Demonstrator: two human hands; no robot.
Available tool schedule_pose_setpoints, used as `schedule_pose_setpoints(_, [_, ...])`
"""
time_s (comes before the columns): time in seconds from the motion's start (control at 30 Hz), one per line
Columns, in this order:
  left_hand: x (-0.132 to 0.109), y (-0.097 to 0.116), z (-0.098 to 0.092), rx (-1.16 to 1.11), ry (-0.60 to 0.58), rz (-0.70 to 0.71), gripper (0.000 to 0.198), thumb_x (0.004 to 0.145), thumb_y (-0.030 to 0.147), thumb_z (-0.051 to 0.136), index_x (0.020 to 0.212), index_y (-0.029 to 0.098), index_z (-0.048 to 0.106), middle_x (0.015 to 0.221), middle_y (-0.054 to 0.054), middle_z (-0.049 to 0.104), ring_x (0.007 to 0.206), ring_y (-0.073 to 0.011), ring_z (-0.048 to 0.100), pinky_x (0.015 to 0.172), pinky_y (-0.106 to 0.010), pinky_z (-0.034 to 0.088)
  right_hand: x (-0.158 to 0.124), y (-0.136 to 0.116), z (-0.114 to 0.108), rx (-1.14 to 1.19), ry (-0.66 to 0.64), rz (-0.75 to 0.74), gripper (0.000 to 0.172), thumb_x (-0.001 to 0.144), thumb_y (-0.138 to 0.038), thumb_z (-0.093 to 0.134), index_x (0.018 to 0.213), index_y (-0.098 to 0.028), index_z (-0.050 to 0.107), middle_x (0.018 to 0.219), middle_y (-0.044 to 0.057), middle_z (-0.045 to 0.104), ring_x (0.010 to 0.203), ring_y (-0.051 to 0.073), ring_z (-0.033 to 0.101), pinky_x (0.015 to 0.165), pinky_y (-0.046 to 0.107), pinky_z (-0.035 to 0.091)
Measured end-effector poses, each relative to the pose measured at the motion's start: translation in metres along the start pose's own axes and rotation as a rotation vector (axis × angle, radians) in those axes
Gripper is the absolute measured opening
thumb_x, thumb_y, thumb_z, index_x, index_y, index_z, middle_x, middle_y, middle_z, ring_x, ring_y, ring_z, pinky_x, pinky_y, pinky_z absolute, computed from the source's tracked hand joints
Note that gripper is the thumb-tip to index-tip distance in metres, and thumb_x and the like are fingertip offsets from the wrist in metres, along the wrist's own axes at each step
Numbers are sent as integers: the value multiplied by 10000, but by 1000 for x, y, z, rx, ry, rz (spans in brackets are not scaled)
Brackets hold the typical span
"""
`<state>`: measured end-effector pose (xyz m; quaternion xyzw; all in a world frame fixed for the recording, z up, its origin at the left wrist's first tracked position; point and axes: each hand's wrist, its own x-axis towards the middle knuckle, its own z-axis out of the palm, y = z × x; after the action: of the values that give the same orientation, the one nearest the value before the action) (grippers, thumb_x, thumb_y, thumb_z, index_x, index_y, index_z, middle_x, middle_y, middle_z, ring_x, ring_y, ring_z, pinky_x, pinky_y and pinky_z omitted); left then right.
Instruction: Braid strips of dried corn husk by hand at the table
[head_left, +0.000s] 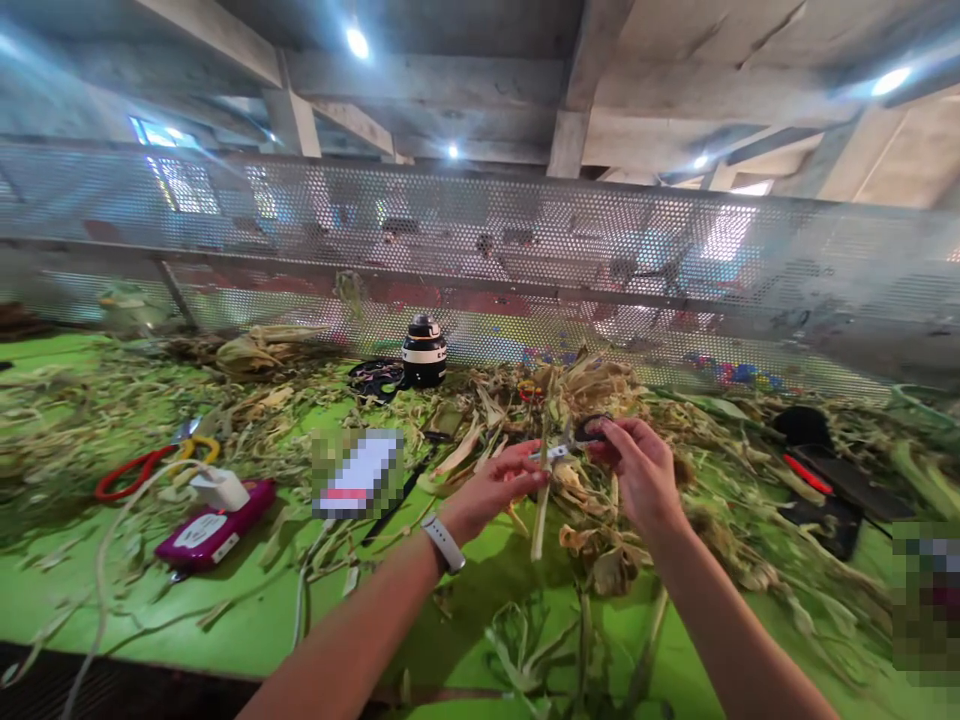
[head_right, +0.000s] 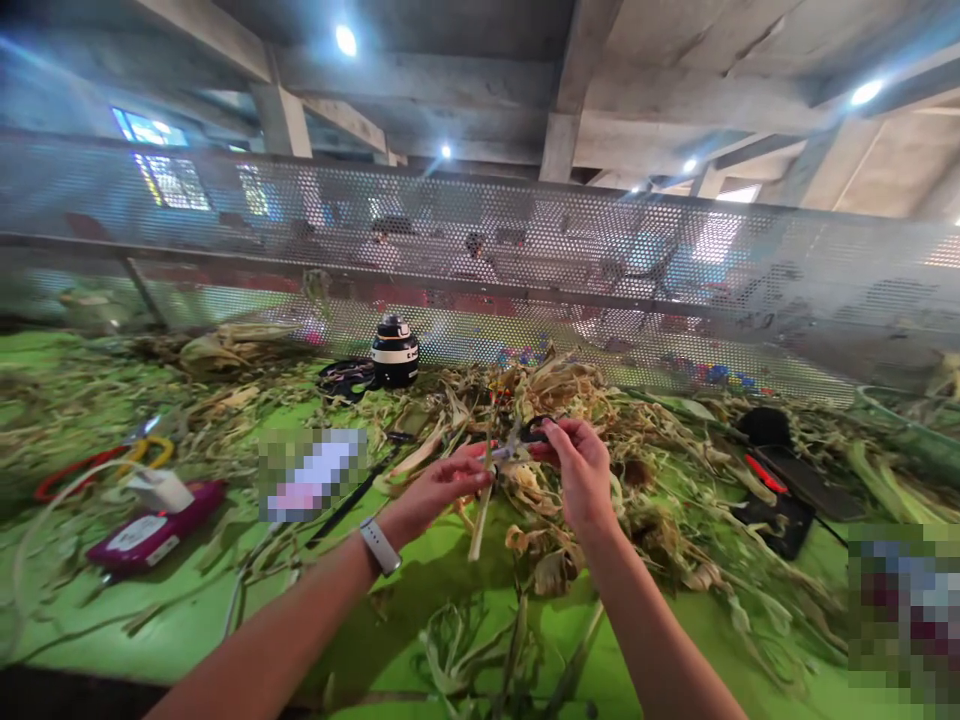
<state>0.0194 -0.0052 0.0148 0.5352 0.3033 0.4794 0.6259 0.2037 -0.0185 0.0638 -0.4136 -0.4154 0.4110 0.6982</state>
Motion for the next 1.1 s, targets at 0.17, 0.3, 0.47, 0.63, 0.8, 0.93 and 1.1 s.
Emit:
schedule_pose_setpoints(0.17, [1,-5,4,-147,98,-45,259,577,397,776,706,189,693,932,-55,682,894,-188,581,773,-276,421,-9,3,1,103,43,-81,241,653,-316,716,734,-186,530,711,-36,663,572,99,637,586,226,537])
schedule_pose_setpoints(0.3, [0,-9,4,-263,11,-130,262,567,369,791,680,166,669,799,-35,686,690,-117,571,654,-233,424,-12,6,1,155,13,-35,231,663,-312,706,731,-206,512,767,-31,674,618,108,645,611,236,536])
schedule_pose_setpoints(0.47, [2,-7,5,-388,118,-99,293,489,328,835,628,168,633,664,23,641,626,-79,554,632,-205,432,-14,14,2,168,-78,123,236,706,-421,611,689,-215,497,763,2,681,579,136,617,541,266,521])
schedule_pose_setpoints(0.63, [1,-2,5,-431,131,-91,291,491,300,838,626,158,624,680,22,651,609,-60,551,592,-174,428,-17,21,3,132,-193,257,191,646,-337,652,695,-214,514,612,-38,604,480,105,526,439,207,437])
schedule_pose_setpoints(0.8, [-1,-3,4,-440,95,-84,258,545,298,817,655,164,626,689,25,652,610,-62,558,617,-182,441,-19,25,6,126,-263,365,176,662,-319,599,787,-213,535,716,-19,626,587,125,572,528,226,464])
schedule_pose_setpoints(0.93, [-1,-6,5,-423,58,-74,222,601,295,789,677,161,629,677,26,634,628,-68,568,638,-184,443,-21,33,9,170,-413,358,306,580,-250,728,840,-201,575,784,-31,638,694,105,589,722,224,463])
schedule_pose_setpoints(1.1, [-3,-8,6,-418,0,-107,234,595,283,794,678,150,620,696,16,643,648,-80,580,680,-202,454,-21,47,8,164,-470,312,327,565,-321,798,792,-186,606,738,-32,614,707,100,553,709,198,424])
